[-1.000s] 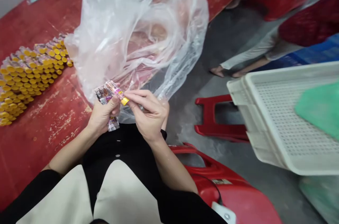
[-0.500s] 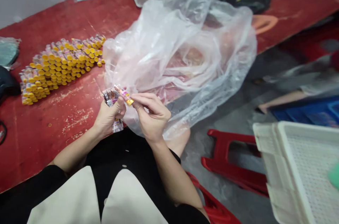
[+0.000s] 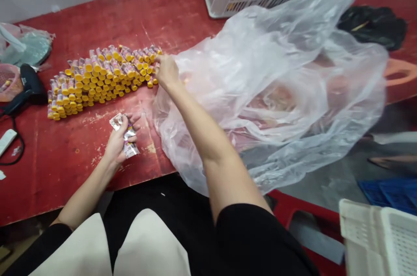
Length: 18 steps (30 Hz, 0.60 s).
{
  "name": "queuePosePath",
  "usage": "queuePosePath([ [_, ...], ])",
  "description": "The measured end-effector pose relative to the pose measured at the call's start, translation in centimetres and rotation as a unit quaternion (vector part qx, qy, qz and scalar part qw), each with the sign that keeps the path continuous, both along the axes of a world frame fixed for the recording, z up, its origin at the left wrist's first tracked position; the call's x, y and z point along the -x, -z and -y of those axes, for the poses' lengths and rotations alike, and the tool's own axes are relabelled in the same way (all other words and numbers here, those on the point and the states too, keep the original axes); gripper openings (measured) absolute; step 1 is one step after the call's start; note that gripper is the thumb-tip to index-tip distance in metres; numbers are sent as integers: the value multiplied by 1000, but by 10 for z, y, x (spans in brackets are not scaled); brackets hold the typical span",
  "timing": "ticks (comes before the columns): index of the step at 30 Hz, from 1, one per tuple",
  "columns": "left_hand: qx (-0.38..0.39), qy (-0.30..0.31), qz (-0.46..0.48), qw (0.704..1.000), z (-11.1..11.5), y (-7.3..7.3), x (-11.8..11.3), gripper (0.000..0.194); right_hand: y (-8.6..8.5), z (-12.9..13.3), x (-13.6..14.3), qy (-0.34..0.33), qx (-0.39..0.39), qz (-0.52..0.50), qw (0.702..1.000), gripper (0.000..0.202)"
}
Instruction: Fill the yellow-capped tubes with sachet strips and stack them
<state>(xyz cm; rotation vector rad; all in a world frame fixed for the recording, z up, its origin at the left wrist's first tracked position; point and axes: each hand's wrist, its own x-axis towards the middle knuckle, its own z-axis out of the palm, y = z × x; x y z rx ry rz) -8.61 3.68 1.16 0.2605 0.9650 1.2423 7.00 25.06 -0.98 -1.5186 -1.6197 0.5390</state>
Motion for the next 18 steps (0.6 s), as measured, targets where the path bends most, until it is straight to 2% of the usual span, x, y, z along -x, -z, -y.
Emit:
queuePosePath([
  [1,-1,7,8,1000,-2,0,0,27,-6,25,-6,-30,-26,-21,999,8],
  [3,-4,28,21,999,-3,-2,-6,29,-22,92,-22,-97,-54,-70,991,9],
  [6,-29,83,28,996,-1,-7,-27,27,-41,190,-32,-206,6,-142,968,18],
  [7,-50,84,30,995,-1,-8,-37,24,-43,211,-34,-204,23,-170,964,18],
  [9,-96,119,27,988,1,-11,-60,25,-41,237,-44,-152,21,-212,965,12],
  [12,-137,151,-27,979,19,-20,-92,27,-42,263,-69,-51,-16,-212,976,9],
  [16,-119,129,-120,977,44,-30,-119,34,-43,300,-108,-21,-41,-164,985,17],
  [17,-108,122,-140,977,47,-32,-123,39,-40,309,-124,25,-33,-126,991,19],
  [18,-98,117,-156,976,48,-34,-125,44,-35,319,-145,104,-13,-75,992,21],
])
